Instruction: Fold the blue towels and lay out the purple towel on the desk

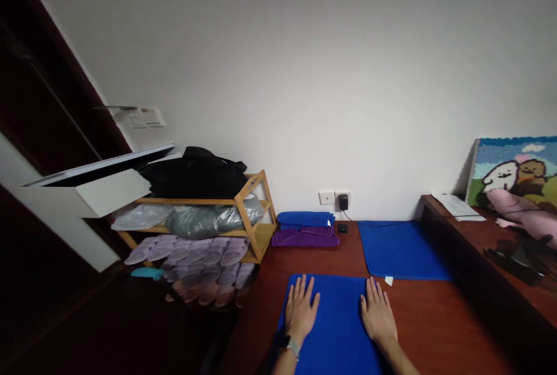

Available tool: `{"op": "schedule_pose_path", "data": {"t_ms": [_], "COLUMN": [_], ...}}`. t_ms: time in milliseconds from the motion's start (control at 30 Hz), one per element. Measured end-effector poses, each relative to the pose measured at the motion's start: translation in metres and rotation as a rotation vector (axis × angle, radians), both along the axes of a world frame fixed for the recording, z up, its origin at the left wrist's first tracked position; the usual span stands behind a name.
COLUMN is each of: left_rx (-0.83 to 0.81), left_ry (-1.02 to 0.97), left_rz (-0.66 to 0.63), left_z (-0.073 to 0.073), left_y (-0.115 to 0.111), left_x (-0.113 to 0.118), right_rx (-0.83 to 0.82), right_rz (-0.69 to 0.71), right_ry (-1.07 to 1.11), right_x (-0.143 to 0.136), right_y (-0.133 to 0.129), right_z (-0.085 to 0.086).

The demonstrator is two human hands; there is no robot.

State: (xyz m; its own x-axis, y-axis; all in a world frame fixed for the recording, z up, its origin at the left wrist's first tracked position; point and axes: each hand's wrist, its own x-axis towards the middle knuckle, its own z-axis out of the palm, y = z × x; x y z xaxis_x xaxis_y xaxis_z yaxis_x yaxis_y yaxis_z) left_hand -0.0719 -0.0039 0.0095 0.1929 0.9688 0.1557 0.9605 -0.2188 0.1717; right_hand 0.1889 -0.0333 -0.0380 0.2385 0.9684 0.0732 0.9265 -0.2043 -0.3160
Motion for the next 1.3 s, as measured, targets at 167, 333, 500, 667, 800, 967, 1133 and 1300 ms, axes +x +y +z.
{"op": "schedule_pose_path", "data": {"t_ms": [167,333,500,667,800,967,1133,1300], "left_rx": [0.011,0.043,0.000,0.094,0.055,-0.034,-0.054,-0.063], "left_ry": [0.048,0.056,0.095,0.074,-0.053,-0.130,-0.075,0.032], "left_rz": [0.067,0.070,0.088,0.017,-0.259,-0.397,-0.286,-0.028], "left_z": [0.002,-0.004,0.001,0.016,0.021,0.003,-0.001,0.006], "left_y": [0.006,0.006,0.009,0.008,-0.003,-0.016,0.000,0.027], "left_x": [-0.036,-0.030,-0.035,0.003,0.090,0.145,0.078,-0.013], "right_rx": [-0.098,-0.127,-0.135,-0.126,-0.122,-0.144,-0.141,-0.133], "right_rz": [0.015,0.059,0.059,0.067,0.080,0.154,0.087,0.078], "right_ry": [-0.013,0.034,0.023,0.017,0.000,-0.052,-0.040,-0.002], "right_x": [0.004,0.010,0.008,0.008,0.011,0.014,0.012,0.011], "right_y": [-0.001,-0.009,-0.014,-0.013,-0.012,-0.012,-0.012,-0.013], "right_z": [0.014,0.031,0.040,0.043,0.038,0.031,0.033,0.034]}}
